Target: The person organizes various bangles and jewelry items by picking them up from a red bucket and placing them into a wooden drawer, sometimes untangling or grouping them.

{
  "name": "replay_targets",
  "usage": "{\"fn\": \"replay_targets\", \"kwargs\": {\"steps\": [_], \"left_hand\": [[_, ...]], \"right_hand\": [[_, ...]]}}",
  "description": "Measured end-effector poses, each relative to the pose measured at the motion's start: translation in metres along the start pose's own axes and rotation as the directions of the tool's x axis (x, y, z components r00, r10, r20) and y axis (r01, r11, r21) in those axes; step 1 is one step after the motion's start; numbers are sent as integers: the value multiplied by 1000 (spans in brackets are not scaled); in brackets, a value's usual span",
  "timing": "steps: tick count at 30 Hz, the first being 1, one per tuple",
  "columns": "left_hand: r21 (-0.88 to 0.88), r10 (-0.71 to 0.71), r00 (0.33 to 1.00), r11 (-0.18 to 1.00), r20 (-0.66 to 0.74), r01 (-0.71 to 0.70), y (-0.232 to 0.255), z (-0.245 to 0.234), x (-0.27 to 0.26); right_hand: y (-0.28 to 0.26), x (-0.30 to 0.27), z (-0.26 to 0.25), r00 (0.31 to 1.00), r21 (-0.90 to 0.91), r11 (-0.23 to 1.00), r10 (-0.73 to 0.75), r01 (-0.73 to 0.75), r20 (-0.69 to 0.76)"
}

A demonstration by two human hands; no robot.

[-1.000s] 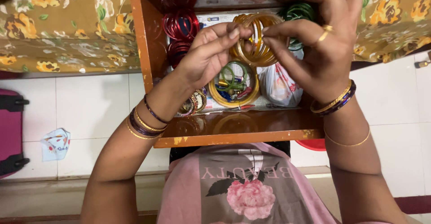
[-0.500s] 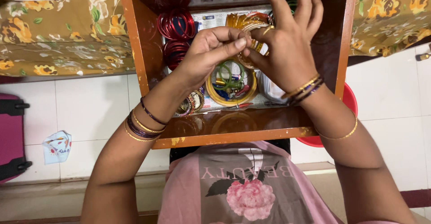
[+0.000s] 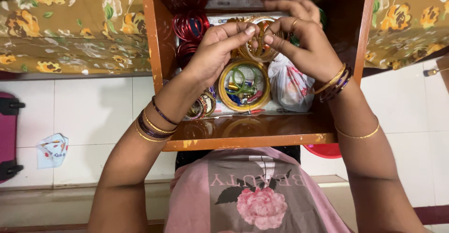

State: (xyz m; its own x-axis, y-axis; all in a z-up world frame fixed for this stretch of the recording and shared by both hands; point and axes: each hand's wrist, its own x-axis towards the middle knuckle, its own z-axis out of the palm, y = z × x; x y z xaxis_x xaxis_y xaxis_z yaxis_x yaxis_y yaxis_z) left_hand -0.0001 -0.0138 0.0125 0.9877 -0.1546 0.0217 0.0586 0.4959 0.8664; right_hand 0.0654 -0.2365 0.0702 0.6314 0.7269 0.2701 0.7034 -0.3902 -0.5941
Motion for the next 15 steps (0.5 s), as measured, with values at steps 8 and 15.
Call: {"fn": "replay_targets", "kwargs": {"steps": [8,15], "left_hand": [[10,-155,985,988,-80,157,-18,-10,8],[173,-208,958,954,-199,243,-27,-23,10]], "right_hand": [[17,4,12,976,607,766,194,-214,100],[28,3,15,945,636,712,316,-297,87]]}}
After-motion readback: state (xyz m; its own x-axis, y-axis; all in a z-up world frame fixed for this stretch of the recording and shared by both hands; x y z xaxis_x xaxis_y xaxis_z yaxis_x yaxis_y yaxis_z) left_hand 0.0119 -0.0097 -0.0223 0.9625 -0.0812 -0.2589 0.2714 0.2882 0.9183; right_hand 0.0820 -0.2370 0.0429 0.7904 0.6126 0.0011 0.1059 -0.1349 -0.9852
